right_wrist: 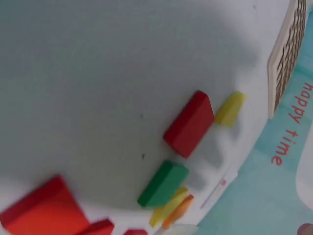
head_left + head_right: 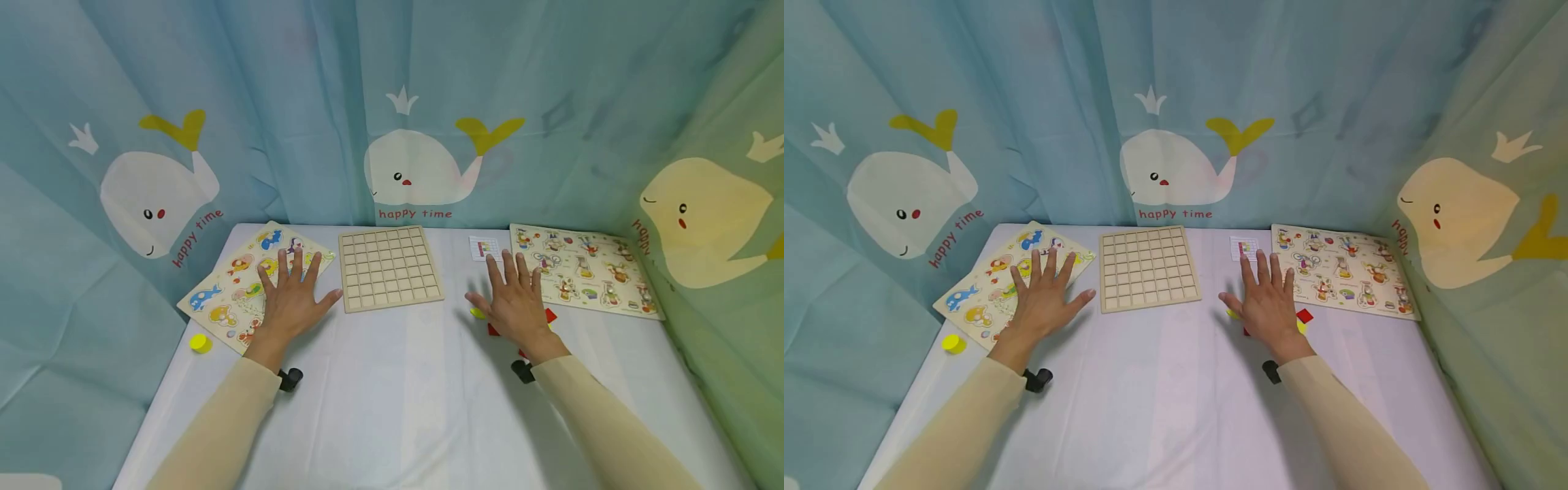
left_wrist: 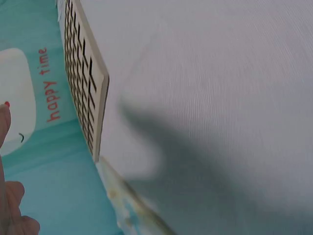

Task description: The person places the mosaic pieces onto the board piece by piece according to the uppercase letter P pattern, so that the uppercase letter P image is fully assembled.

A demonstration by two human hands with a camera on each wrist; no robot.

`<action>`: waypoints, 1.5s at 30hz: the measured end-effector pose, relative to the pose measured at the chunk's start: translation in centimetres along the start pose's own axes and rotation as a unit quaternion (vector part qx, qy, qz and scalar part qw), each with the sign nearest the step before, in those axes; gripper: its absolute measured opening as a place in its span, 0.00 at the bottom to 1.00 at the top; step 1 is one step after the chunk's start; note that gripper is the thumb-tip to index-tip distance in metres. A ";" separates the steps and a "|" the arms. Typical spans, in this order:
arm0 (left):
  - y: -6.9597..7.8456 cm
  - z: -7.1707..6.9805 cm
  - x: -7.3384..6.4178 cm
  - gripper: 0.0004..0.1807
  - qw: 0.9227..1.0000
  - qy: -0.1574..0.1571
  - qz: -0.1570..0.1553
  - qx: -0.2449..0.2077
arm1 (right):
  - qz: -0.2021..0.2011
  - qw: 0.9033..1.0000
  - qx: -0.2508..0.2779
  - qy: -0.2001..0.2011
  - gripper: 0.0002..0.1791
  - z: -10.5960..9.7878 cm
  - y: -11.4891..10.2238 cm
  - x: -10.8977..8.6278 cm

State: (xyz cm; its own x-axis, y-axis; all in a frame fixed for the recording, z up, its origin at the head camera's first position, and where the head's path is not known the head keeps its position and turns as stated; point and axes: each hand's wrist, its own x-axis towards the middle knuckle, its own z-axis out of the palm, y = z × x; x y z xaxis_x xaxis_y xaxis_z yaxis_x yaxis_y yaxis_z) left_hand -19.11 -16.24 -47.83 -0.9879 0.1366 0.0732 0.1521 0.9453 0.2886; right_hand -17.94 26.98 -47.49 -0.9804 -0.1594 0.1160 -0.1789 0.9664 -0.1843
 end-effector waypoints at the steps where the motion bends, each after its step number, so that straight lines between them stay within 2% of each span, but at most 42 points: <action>1: 0.2 0.3 0.2 0.52 1.000 0.002 0.001 0.002 | -0.005 1.000 0.003 -0.001 0.51 0.2 -0.1 0.2; 6: 2.1 2.0 0.9 0.51 1.000 0.001 0.016 0.001 | -0.021 1.000 0.004 -0.018 0.50 1.3 -1.2 1.3; 9: 3.4 3.3 1.2 0.51 1.000 -0.009 0.029 -0.005 | -0.024 0.999 0.006 -0.046 0.50 2.0 -2.4 2.0; 12: 4.4 4.5 1.4 0.51 0.999 -0.033 0.031 -0.005 | -0.032 0.996 0.016 -0.084 0.51 2.7 -3.7 2.6; 16: 5.3 5.6 1.2 0.51 0.997 -0.077 0.016 -0.009 | -0.048 0.989 0.020 -0.141 0.51 3.7 -5.4 2.8; 20: 5.5 6.1 0.9 0.50 0.992 -0.124 0.021 -0.012 | -0.054 0.981 0.013 -0.186 0.52 4.4 -6.5 2.2; 23: 5.4 6.0 0.6 0.48 0.987 -0.157 0.034 -0.008 | -0.055 0.979 0.002 -0.197 0.53 4.5 -7.0 1.6; 26: 5.2 5.6 0.1 0.46 0.984 -0.171 0.046 -0.004 | -0.055 0.978 -0.012 -0.200 0.53 4.2 -7.4 0.8; 33: 5.1 5.1 -2.3 0.44 0.979 -0.192 0.069 0.002 | -0.063 0.979 -0.021 -0.191 0.53 3.6 -8.0 -2.6; 45: 5.3 5.0 -8.4 0.40 0.980 -0.164 0.112 -0.032 | -0.101 0.987 -0.001 -0.127 0.53 3.6 -7.8 -10.4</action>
State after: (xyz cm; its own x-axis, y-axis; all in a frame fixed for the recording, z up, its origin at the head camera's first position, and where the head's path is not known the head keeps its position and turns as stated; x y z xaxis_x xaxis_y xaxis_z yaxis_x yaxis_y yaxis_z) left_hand -10.20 -10.92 -51.70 -0.8846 0.4356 -0.1664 0.3569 0.8621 0.3599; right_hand -6.67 20.34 -50.73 -0.9140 -0.3934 -0.0994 -0.3723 0.9105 -0.1799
